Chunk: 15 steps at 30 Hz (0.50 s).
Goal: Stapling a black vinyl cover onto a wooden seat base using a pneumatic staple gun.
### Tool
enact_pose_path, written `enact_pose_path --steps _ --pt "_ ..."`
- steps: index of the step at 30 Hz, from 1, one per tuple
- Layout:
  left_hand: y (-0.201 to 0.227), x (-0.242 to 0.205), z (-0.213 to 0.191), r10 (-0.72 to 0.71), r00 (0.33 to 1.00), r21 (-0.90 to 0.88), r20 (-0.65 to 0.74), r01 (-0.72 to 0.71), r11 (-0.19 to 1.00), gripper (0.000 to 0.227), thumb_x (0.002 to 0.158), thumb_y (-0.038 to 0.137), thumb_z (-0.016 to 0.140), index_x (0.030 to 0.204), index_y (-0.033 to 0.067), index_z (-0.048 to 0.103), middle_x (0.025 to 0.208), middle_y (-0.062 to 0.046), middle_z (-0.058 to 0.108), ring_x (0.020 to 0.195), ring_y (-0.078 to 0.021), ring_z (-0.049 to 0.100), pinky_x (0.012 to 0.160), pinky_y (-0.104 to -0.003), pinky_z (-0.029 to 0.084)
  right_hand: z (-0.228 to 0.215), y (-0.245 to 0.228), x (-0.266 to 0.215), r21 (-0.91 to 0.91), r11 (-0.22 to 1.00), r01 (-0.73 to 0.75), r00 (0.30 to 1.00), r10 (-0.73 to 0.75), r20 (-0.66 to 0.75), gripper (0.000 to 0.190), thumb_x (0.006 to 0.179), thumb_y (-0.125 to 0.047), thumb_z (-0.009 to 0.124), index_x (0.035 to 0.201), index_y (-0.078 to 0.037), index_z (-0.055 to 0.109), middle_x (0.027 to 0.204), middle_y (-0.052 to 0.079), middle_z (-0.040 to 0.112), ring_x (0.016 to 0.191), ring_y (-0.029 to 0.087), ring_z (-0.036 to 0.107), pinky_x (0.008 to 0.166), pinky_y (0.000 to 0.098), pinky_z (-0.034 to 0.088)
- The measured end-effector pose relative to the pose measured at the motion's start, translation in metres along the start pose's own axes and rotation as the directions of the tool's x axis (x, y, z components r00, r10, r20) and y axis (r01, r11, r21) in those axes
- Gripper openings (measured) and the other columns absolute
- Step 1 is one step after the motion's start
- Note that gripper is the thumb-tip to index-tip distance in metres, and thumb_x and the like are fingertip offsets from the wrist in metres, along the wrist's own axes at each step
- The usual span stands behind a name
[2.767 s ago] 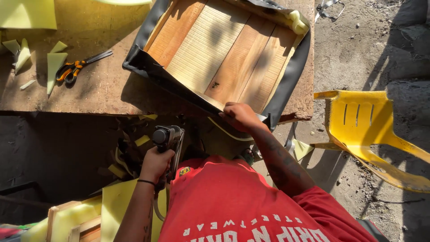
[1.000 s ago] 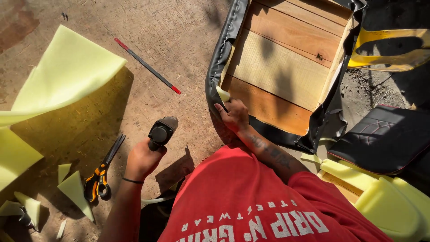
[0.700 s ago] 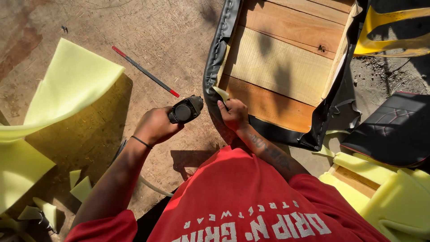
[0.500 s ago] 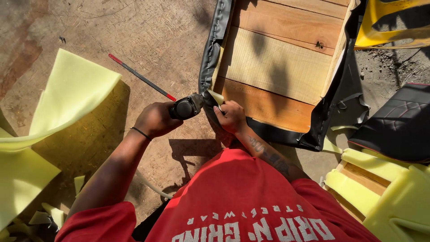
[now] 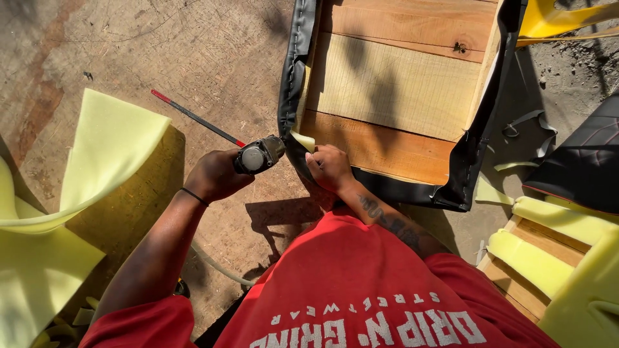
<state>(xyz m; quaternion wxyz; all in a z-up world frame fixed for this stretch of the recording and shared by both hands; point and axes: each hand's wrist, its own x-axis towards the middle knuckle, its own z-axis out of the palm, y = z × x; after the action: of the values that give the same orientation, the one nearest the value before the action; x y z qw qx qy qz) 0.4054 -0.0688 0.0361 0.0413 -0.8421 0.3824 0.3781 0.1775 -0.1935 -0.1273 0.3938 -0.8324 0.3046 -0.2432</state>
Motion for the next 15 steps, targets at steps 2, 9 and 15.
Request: enact_pose_path --steps 2,9,15 --pt "-0.001 0.005 0.002 0.045 0.999 0.031 -0.024 -0.044 0.999 0.036 0.074 0.046 0.077 0.094 0.0159 0.072 0.083 -0.014 0.075 0.092 -0.0396 0.073 0.083 -0.052 0.057 -0.004 -0.005 0.003 0.007 1.0 -0.001 1.0 0.001 0.0 0.046 0.094 -0.029 0.066 0.051 -0.015 0.055 0.058 0.006 0.054 0.06 0.032 0.062 0.054 0.0384 0.05" --pt "0.003 0.017 0.009 0.079 0.994 0.049 -0.069 -0.076 0.996 0.043 0.076 0.051 0.075 0.094 0.0129 0.072 0.082 -0.015 0.075 0.091 -0.0408 0.074 0.082 -0.052 0.057 -0.007 -0.009 0.003 0.03 0.999 -0.032 0.999 0.032 -0.015 0.049 0.096 -0.029 0.064 0.051 -0.014 0.052 0.056 0.009 0.05 0.056 0.035 0.059 0.05 0.039 0.046" --pt "0.012 -0.013 0.001 0.069 0.997 0.021 -0.042 -0.068 0.997 0.041 0.074 0.047 0.075 0.096 0.0123 0.072 0.086 -0.018 0.075 0.095 -0.0424 0.073 0.087 -0.053 0.056 -0.013 -0.008 0.008 0.117 0.989 -0.093 0.996 0.091 0.024 0.053 0.1 -0.035 0.062 0.055 -0.01 0.049 0.059 0.014 0.049 0.059 0.037 0.059 0.053 0.0382 0.046"
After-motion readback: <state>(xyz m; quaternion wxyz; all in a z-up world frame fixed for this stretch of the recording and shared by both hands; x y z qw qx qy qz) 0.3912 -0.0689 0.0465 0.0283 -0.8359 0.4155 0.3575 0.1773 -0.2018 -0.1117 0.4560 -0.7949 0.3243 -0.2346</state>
